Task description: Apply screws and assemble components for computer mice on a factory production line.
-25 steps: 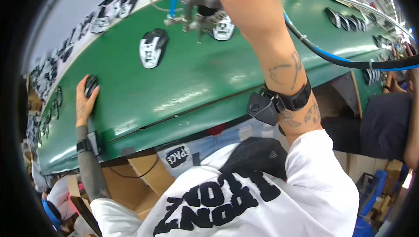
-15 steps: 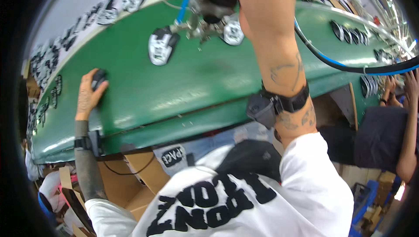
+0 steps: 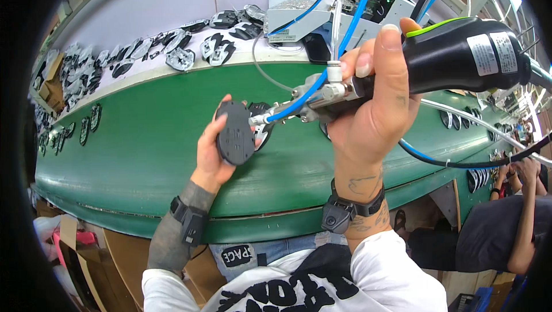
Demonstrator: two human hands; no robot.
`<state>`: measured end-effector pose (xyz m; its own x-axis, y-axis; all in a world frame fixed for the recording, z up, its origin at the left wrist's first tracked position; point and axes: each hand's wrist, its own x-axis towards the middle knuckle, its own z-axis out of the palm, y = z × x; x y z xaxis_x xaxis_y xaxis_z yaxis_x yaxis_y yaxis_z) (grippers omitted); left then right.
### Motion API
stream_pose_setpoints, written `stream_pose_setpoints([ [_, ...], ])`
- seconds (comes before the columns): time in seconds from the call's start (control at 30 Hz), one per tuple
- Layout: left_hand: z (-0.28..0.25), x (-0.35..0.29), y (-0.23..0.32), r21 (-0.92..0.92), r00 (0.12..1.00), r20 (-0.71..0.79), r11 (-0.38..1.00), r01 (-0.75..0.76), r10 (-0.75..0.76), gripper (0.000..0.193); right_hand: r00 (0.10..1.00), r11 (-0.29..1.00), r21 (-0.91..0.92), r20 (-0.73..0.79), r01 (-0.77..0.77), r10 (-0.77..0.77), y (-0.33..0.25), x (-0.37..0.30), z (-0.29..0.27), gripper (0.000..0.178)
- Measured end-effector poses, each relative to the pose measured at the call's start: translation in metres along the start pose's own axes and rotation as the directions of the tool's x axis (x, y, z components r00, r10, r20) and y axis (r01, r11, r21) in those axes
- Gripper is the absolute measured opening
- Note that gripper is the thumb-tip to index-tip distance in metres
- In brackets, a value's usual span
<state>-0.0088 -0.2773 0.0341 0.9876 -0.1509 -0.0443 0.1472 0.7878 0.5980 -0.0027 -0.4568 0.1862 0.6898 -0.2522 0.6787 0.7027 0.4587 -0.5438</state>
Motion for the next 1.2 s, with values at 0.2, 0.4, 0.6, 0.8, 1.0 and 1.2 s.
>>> stream_pose_setpoints([
  [0.2, 0.006, -0.007, -0.012, -0.055, 0.988, 0.097, 0.991, 0.122, -0.116, 0.061, 0.998, 0.998, -0.051, -0.038, 0.039, -0.041, 0.013, -0.002, 0.008, 0.022],
  [0.4, 0.012, -0.014, -0.016, -0.062, 0.981, 0.107, 0.983, 0.171, -0.164, 0.062, 0.998, 0.994, -0.101, -0.035, 0.042, -0.046, 0.015, -0.004, 0.01, 0.021],
  [0.6, 0.011, -0.018, -0.012, -0.126, 0.968, 0.165, 0.969, 0.211, -0.189, 0.06, 0.998, 0.996, -0.07, -0.027, 0.051, -0.053, 0.017, -0.007, 0.008, 0.021],
  [0.8, 0.007, -0.008, -0.01, -0.008, 0.996, -0.062, 0.998, 0.062, -0.062, 0.056, 0.996, 0.996, -0.074, -0.062, 0.056, -0.061, 0.009, -0.001, 0.009, 0.022],
  [1.0, 0.004, -0.006, -0.006, -0.084, 0.997, -0.062, 0.996, 0.036, -0.042, 0.055, 0.999, 0.998, -0.041, -0.033, 0.039, -0.04, 0.011, 0.0, -0.001, 0.022],
  [1.2, 0.017, -0.017, -0.005, -0.074, 0.997, 0.043, 0.995, 0.06, -0.057, 0.06, 0.997, 0.99, -0.133, -0.038, 0.055, -0.061, 0.018, -0.004, 0.009, 0.03],
])
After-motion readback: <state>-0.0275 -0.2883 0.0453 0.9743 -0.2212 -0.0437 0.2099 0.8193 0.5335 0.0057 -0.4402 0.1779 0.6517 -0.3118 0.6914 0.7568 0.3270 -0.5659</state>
